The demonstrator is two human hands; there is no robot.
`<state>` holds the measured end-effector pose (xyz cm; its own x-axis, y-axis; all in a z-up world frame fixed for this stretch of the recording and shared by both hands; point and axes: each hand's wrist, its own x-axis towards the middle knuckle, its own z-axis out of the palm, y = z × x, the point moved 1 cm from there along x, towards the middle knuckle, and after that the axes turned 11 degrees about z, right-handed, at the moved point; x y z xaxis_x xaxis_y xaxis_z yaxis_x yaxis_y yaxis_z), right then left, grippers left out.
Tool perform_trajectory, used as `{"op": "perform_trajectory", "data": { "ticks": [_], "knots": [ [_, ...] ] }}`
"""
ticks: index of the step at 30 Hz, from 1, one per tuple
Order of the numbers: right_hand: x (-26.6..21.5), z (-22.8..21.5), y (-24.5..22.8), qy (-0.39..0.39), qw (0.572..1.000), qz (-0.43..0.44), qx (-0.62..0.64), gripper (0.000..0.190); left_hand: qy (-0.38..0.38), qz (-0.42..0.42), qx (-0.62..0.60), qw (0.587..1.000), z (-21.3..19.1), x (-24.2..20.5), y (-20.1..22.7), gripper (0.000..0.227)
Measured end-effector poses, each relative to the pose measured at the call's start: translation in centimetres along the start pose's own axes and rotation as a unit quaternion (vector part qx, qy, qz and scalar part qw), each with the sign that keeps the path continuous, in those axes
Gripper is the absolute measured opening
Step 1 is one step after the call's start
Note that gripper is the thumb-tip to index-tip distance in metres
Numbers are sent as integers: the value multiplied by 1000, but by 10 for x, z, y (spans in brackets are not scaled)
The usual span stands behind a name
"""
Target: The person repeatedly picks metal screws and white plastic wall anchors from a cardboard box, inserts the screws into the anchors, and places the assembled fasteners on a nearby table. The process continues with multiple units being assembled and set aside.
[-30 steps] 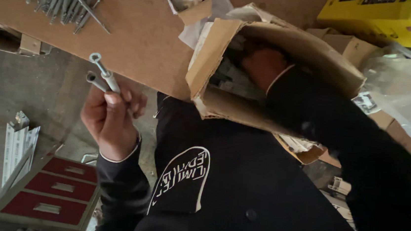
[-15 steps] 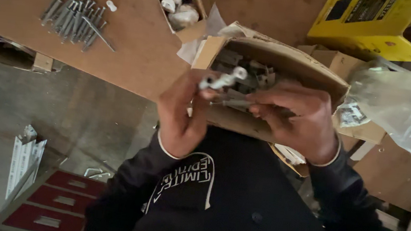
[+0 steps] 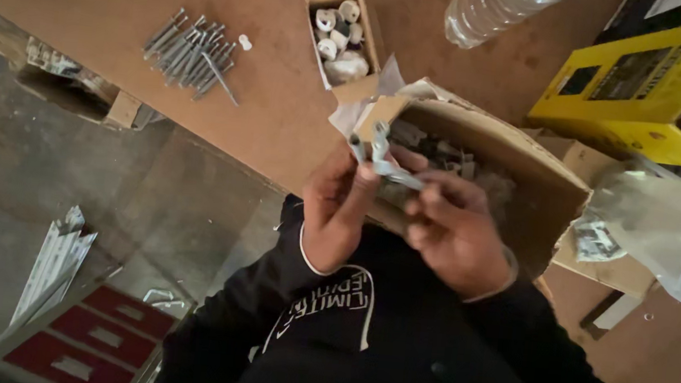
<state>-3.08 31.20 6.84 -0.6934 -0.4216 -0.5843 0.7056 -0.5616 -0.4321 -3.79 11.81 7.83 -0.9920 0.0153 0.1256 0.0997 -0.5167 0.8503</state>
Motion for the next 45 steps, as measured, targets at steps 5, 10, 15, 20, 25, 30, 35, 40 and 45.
{"op": "perform_trajectory", "data": {
  "ticks": [5, 10, 15, 20, 25, 30, 35, 40, 45],
  "knots": [
    [14, 21, 10, -8, 999, 21, -36, 40, 10, -9, -42, 999, -4, -4, 3, 19],
    [16, 41, 14, -25, 999, 7, -44, 35, 32, -12, -57, 998, -8, -6, 6, 20],
    [20, 62, 18, -16, 967, -77, -244, 35, 74, -15, -143, 987, -14, -9, 18, 21],
    [30, 84, 24, 33, 711, -311, -629, 18, 90, 34, -109, 989, -20, -10, 22, 18],
    [33, 94, 25, -7, 718, -237, -655, 9, 95, 38, -56, 993, -38, -16, 22, 13],
    [26, 117, 16, 29, 605, -295, -738, 8, 118, 28, -31, 992, -47, -18, 22, 12],
    [17, 142, -13, 50, 703, -253, -662, 28, 130, 81, -67, 986, -60, -17, 20, 13],
    [48, 159, -22, -106, 847, -138, -502, 41, 145, 7, -19, 989, -71, -21, 17, 18],
    [92, 166, -9, -90, 839, -27, -537, 24, 145, 13, 8, 989, -100, -26, 26, 21]
  ]
}}
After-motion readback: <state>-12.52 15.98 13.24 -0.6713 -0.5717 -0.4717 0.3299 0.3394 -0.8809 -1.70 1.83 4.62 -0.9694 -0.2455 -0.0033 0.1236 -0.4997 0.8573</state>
